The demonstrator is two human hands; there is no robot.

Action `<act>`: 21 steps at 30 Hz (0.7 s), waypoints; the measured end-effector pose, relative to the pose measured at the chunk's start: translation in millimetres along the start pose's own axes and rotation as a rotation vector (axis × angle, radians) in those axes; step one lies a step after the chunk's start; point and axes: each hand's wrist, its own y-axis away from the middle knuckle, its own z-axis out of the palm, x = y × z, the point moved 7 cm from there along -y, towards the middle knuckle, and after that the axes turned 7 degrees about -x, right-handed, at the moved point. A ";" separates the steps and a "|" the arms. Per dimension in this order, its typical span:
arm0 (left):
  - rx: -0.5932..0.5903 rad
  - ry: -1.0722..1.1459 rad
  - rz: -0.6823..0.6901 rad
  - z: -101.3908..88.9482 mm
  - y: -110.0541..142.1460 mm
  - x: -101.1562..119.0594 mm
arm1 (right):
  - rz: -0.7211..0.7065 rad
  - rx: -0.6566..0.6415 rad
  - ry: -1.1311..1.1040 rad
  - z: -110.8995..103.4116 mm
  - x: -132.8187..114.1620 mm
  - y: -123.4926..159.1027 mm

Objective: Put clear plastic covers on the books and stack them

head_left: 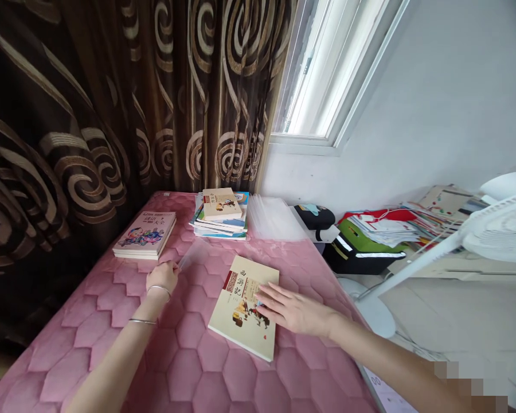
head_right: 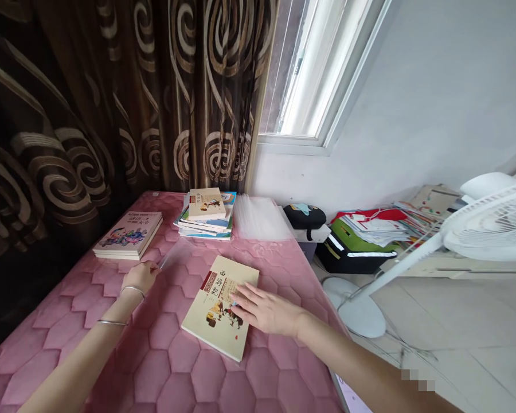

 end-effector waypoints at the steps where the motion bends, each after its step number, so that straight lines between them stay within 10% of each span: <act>1: 0.004 -0.003 0.004 0.7 -0.7 -0.4 | -0.033 -0.007 0.007 2.7 0.3 -2.3; 12: 0.091 -0.071 0.105 -15.6 -3.4 12.5 | 0.006 -0.004 0.090 15.0 -17.5 -9.8; 21: 0.289 -0.138 0.429 -79.8 -21.7 106.8 | 0.342 0.038 0.054 4.6 -70.4 -71.7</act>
